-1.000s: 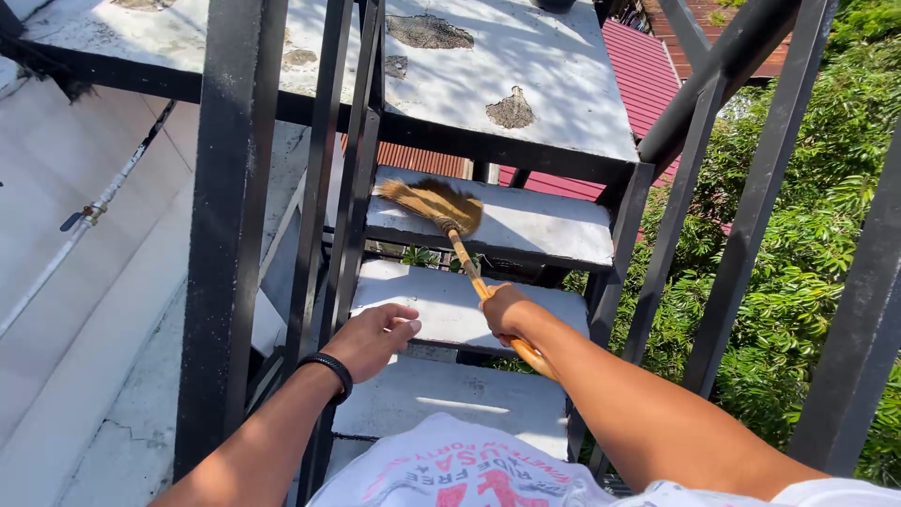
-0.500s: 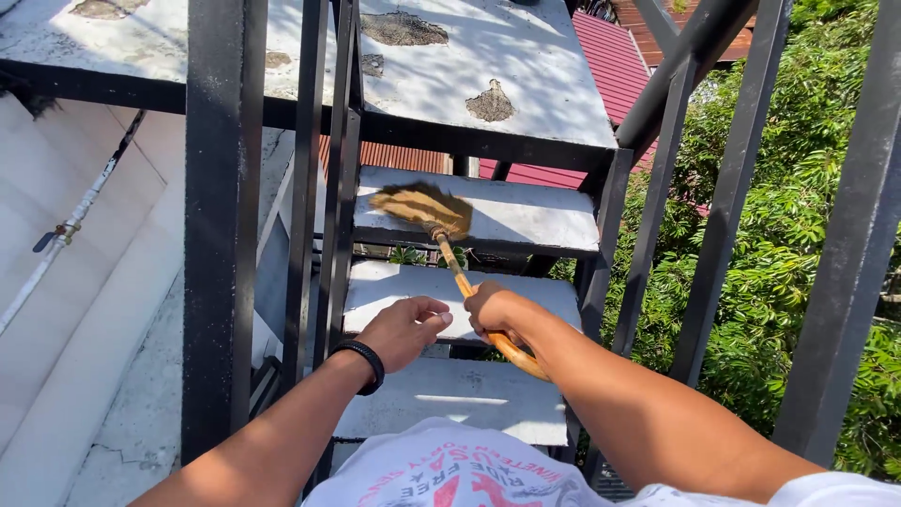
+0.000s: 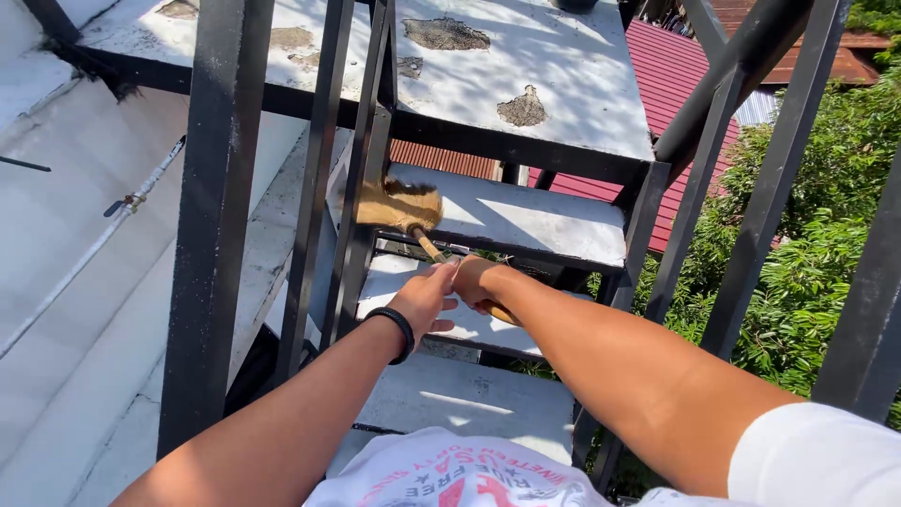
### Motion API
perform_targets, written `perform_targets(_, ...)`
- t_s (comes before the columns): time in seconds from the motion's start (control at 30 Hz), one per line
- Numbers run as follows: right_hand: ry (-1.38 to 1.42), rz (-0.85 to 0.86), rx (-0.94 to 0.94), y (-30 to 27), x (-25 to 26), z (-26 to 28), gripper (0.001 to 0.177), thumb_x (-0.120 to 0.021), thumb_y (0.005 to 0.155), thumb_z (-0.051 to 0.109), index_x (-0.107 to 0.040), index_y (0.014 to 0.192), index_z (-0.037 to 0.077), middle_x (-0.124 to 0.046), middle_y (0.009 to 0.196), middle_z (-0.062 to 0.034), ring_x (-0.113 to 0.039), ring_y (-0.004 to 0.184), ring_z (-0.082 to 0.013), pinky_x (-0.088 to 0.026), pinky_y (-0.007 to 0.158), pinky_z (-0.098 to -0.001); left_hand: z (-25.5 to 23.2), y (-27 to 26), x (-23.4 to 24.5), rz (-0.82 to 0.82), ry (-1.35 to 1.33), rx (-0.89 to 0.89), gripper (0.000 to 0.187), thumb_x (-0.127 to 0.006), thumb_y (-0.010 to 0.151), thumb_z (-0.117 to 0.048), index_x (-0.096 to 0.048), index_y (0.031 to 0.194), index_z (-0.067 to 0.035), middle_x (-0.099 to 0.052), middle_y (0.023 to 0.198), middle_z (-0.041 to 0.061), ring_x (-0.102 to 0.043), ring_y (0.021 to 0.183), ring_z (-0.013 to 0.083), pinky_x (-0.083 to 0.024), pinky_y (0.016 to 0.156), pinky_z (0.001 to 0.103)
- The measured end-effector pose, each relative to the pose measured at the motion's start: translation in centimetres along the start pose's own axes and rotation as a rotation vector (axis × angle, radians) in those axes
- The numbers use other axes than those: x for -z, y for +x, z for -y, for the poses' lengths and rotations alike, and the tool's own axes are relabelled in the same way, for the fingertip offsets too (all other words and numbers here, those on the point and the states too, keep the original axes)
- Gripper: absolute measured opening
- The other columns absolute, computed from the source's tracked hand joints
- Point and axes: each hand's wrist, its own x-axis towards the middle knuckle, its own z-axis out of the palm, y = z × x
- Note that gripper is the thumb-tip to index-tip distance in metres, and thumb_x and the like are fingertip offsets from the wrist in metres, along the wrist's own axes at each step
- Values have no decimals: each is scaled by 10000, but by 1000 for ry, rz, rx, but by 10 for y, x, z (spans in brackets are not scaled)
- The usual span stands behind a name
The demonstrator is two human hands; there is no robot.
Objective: Sweep debris off of an outdoor metal staircase using a handheld broom.
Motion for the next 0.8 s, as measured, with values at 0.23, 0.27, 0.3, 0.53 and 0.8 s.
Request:
perform_targets(0.23, 288, -163, 19, -116, 29, -16, 298, -516, 960, 176, -607, 1230, 91, -649, 668, -139, -616, 497, -272, -485, 431, -407, 10, -26, -37, 5, 40, 29, 811, -470, 903, -632, -332, 1592, -226, -453, 1534, 70, -529, 1362, 282, -516, 996, 445)
perform_targets(0.27, 200, -202, 59, -101, 30, -19, 278, -541, 941, 123, -589, 1203, 45, -657, 673, -154, -644, 495, -273, -501, 421, -410, 12, -21, -40, -8, 37, -27, 834, -485, 910, -620, -290, 1595, -187, -441, 1552, 82, -522, 1376, 290, -526, 1006, 447)
perform_targets(0.3, 111, -240, 98, -87, 31, -23, 264, -565, 921, 69, -570, 1176, -1, -664, 679, -169, -672, 494, -275, -518, 411, -413, 14, -17, -43, -19, 34, -83, 861, -501, 916, -609, -248, 1599, -148, -429, 1570, 95, -515, 1390, 298, -536, 1017, 450)
perform_targets(0.53, -124, 111, 127, -52, 18, -51, 273, -613, 880, 51, -739, 1077, -90, -706, 723, -157, -648, 506, -221, -467, 412, -371, 21, -18, -64, -106, 1, -72, 825, -562, 936, -526, -259, 1600, -141, -491, 1522, 138, -544, 1379, 284, -547, 1004, 436)
perform_targets(0.8, -77, -303, 94, -93, 89, -12, 398, -606, 906, 81, -598, 1301, 37, -742, 874, -230, -777, 773, -366, -610, 654, -453, 49, -32, -55, -290, -18, -281, 453, -581, 976, -380, -633, 1323, -93, -730, 1181, 49, -732, 1054, 180, -553, 774, 333)
